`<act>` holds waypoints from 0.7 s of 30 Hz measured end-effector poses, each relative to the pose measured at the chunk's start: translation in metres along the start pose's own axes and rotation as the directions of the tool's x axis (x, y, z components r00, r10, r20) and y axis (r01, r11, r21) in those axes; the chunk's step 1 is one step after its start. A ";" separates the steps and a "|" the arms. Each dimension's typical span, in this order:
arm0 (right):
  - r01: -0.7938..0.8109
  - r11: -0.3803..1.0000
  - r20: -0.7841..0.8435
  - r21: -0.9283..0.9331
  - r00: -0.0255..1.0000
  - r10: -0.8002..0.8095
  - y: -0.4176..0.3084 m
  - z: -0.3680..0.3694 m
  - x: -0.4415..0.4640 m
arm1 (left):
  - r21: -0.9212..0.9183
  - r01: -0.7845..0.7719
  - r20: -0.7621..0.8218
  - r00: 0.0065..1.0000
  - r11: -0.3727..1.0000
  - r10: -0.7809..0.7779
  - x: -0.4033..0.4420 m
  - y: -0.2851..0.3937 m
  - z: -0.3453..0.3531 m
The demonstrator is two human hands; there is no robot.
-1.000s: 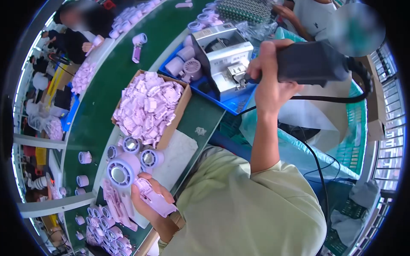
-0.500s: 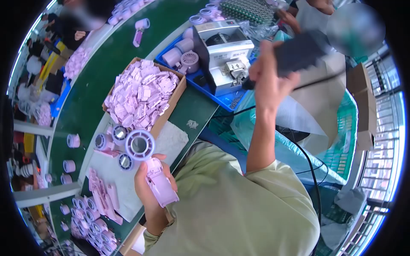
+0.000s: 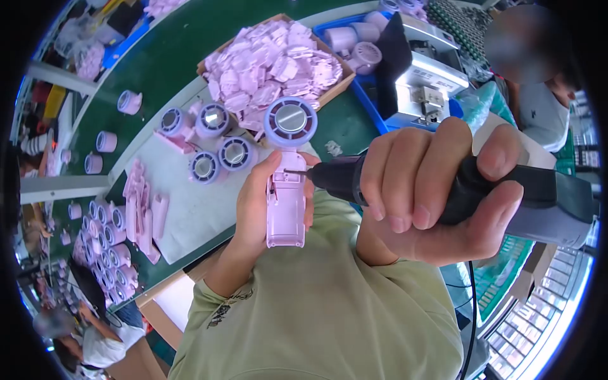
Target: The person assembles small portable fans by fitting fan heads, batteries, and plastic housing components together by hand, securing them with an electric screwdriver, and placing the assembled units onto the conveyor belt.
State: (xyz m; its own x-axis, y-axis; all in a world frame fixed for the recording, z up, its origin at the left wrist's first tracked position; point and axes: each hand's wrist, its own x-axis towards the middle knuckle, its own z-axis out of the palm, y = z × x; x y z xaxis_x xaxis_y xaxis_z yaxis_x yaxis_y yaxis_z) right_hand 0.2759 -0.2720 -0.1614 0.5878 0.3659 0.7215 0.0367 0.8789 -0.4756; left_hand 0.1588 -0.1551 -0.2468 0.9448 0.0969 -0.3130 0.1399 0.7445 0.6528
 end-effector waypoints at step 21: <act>-0.065 0.994 0.130 0.086 0.990 0.054 0.007 -0.012 0.000 | -0.201 0.023 0.121 0.993 0.979 0.001 -0.003 0.007 -0.003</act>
State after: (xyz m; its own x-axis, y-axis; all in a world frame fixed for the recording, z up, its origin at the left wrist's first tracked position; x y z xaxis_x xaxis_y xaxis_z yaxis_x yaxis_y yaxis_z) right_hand 0.2854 -0.2696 -0.1704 0.4791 0.4493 0.7540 -0.0712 0.8761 -0.4769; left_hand 0.1556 -0.1479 -0.2433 0.9738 0.0174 -0.2268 0.0995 0.8640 0.4935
